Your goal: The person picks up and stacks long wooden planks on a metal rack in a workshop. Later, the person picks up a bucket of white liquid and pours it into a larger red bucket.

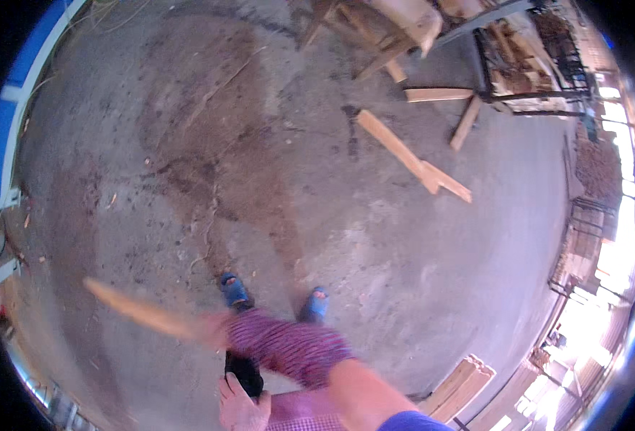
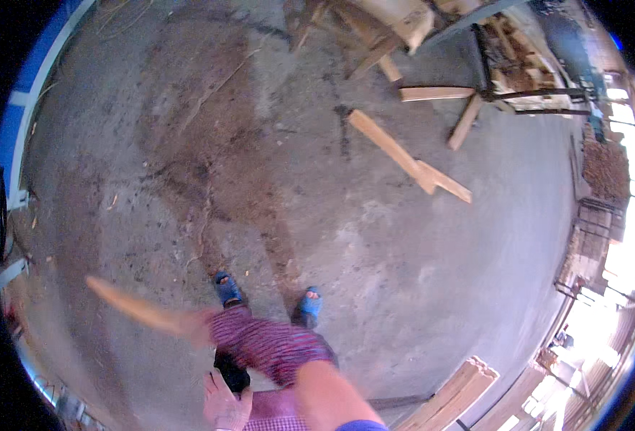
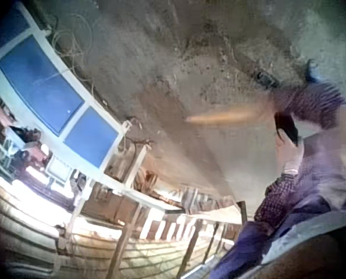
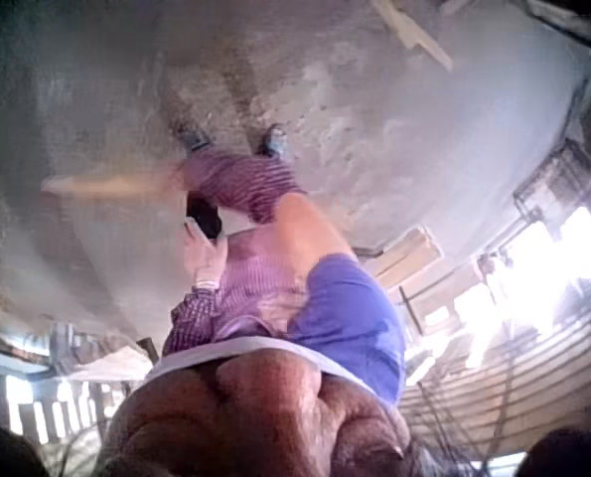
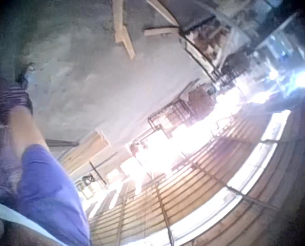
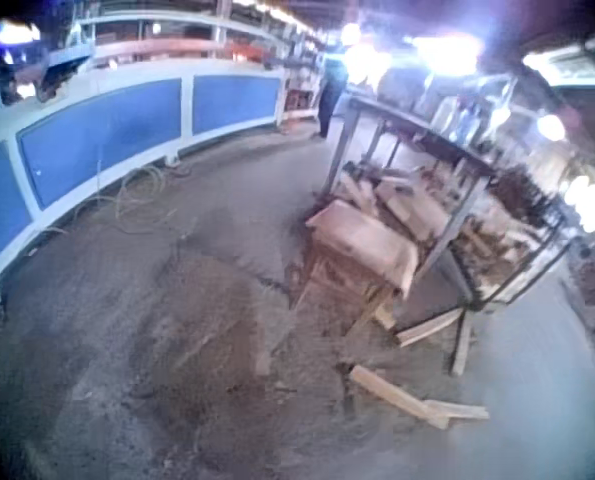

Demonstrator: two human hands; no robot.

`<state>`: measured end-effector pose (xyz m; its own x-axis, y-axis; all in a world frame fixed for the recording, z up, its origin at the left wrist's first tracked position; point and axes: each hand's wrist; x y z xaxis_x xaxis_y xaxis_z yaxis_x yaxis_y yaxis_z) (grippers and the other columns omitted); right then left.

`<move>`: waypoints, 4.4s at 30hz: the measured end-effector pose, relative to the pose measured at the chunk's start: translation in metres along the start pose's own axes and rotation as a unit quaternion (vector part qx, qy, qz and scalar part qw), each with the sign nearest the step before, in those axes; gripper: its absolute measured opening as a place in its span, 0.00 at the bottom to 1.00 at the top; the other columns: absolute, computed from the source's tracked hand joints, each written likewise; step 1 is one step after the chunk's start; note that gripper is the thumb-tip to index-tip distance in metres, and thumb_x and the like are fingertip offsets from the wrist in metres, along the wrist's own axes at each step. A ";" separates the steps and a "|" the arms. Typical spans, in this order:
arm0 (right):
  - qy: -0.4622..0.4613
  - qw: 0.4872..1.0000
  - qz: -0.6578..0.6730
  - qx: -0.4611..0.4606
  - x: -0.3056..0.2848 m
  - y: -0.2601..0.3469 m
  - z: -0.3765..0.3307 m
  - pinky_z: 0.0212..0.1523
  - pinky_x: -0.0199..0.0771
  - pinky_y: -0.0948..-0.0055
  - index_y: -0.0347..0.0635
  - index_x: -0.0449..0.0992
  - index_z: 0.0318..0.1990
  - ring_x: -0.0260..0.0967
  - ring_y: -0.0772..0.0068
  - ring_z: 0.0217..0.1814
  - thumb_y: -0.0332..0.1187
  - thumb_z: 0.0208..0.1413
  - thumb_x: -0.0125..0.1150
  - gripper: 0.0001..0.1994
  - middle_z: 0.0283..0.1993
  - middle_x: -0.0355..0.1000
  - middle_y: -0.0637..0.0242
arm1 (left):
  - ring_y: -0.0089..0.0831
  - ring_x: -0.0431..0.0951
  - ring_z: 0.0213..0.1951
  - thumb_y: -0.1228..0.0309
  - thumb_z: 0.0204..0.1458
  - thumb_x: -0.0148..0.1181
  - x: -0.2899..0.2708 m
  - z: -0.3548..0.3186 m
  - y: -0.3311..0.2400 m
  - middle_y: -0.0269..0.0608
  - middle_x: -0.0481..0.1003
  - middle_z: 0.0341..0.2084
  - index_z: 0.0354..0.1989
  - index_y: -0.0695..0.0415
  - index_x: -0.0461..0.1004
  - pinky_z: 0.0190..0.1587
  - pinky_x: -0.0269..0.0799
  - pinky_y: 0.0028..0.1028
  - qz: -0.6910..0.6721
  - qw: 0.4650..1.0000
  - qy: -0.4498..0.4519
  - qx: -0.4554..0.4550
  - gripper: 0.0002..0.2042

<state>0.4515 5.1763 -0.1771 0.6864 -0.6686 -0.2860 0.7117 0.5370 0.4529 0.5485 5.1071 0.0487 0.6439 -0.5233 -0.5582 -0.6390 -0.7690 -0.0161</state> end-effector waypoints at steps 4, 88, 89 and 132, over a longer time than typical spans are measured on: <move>-0.182 0.769 -0.066 0.609 -0.053 -0.006 0.154 0.42 0.74 0.52 0.36 0.76 0.43 0.75 0.54 0.44 0.33 0.34 0.71 0.24 0.42 0.75 0.47 | 0.54 0.66 0.58 0.49 0.46 0.58 0.019 0.001 0.013 0.57 0.60 0.61 0.65 0.62 0.55 0.58 0.64 0.44 -0.033 0.994 0.082 -0.071 0.41; -0.975 0.174 -0.041 -0.131 -0.757 0.707 -0.053 0.38 0.80 0.59 0.40 0.75 0.30 0.75 0.59 0.37 0.54 0.50 0.66 0.23 0.32 0.77 0.61 | 0.48 0.56 0.67 0.53 0.54 0.51 -0.759 0.351 -0.172 0.60 0.58 0.65 0.63 0.70 0.57 0.67 0.51 0.34 -0.366 0.914 -0.173 -0.014 0.35; -0.974 0.171 -0.035 -0.145 -0.771 0.705 -0.057 0.38 0.80 0.59 0.40 0.75 0.30 0.75 0.59 0.37 0.55 0.51 0.66 0.23 0.32 0.77 0.61 | 0.48 0.55 0.67 0.53 0.55 0.51 -0.777 0.365 -0.179 0.60 0.58 0.65 0.64 0.70 0.57 0.67 0.51 0.34 -0.350 0.921 -0.171 -0.005 0.35; -0.486 -0.300 -0.255 0.781 -1.245 0.926 -0.397 0.45 0.72 0.66 0.41 0.75 0.46 0.73 0.64 0.44 0.42 0.51 0.61 0.18 0.39 0.75 0.56 | 0.46 0.56 0.68 0.46 0.52 0.47 -1.456 0.867 -0.678 0.56 0.56 0.66 0.66 0.65 0.56 0.67 0.53 0.38 -0.083 0.986 -0.015 0.144 0.39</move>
<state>0.3151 6.7096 0.2630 -0.0551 -0.2375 -0.9698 -0.8406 0.5353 -0.0833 -0.3209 6.7085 0.1530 0.7397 -0.3837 -0.5528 -0.6212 -0.7052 -0.3418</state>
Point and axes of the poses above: each hand's wrist, its own z-axis towards the middle knuckle, its own x-axis out of the palm, y = z × x
